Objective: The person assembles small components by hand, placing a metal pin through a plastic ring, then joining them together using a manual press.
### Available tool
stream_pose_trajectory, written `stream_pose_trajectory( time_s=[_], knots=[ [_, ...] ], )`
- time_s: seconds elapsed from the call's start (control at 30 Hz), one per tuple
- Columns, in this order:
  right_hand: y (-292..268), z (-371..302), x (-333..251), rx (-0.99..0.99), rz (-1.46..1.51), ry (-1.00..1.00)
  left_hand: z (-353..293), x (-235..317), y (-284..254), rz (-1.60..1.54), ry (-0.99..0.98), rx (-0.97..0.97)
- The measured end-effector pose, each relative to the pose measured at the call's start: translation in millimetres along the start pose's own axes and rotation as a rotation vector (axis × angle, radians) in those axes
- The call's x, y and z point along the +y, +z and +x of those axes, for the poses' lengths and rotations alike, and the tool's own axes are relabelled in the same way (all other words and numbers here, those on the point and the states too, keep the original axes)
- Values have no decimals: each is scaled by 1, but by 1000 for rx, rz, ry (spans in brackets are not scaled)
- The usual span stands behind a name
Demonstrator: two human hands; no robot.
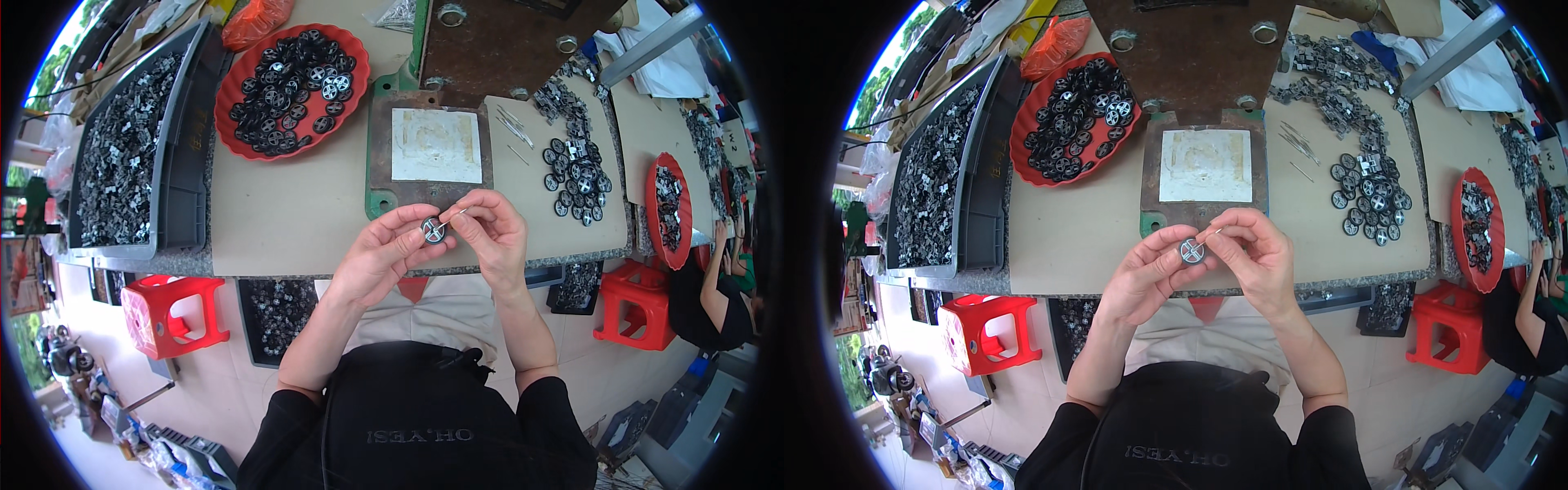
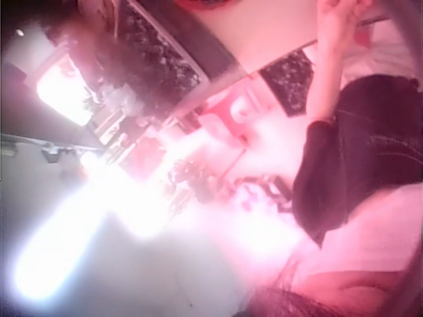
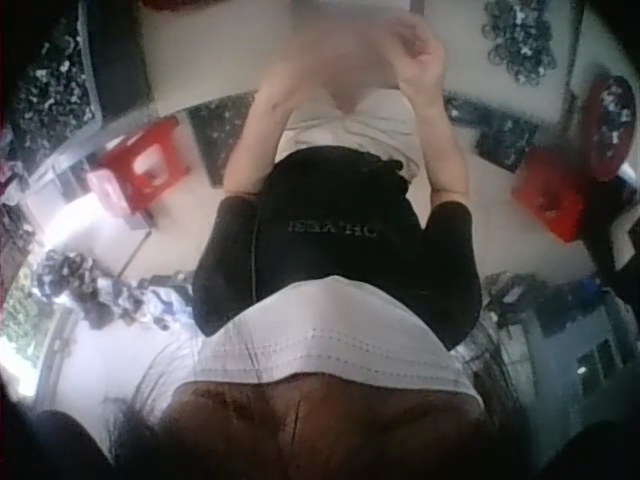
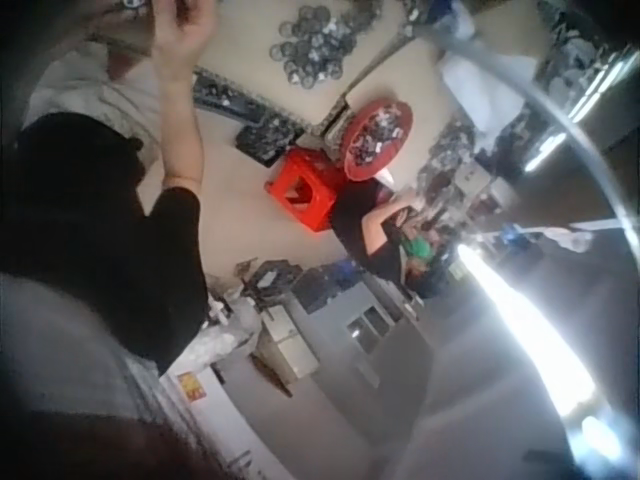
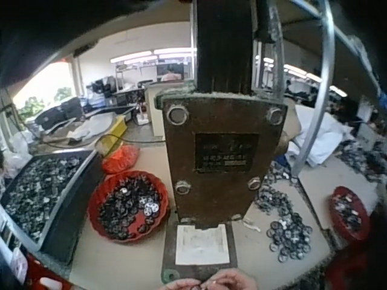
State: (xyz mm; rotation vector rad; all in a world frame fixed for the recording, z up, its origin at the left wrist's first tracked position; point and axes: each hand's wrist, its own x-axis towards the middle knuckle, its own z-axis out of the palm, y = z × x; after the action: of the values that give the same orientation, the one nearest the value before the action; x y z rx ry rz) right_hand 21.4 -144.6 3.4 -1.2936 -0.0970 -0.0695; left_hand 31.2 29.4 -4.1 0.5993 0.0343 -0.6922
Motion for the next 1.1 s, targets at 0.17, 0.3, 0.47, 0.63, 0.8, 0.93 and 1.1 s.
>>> stream_pose_trajectory(
  time_s=[0.17, 0.3, 0.47, 0.63, 0.8, 0.93, 1.1],
  knots=[
    [3, -7, -2, 26, -391, -246, 1, -9, -2, 82, 106, 14],
    [4, -16, 4, 106, -346, -183, -2, -15, 1, 369, 367, 79],
    [8, -20, 7, 104, -151, -186, -1, -15, -1, 443, 372, 76],
    [7, -26, 9, 156, -67, -142, 2, -22, 12, 554, 523, 101],
    [0, -21, -11, 33, -220, -17, 0, -19, 2, 435, 364, 57],
    [-54, 11, -30, 220, -835, -146, -5, -17, -1, 249, 220, 101],
    [-142, 87, -29, 388, -1250, -180, -4, -22, 2, 296, 150, 171]
  ],
)
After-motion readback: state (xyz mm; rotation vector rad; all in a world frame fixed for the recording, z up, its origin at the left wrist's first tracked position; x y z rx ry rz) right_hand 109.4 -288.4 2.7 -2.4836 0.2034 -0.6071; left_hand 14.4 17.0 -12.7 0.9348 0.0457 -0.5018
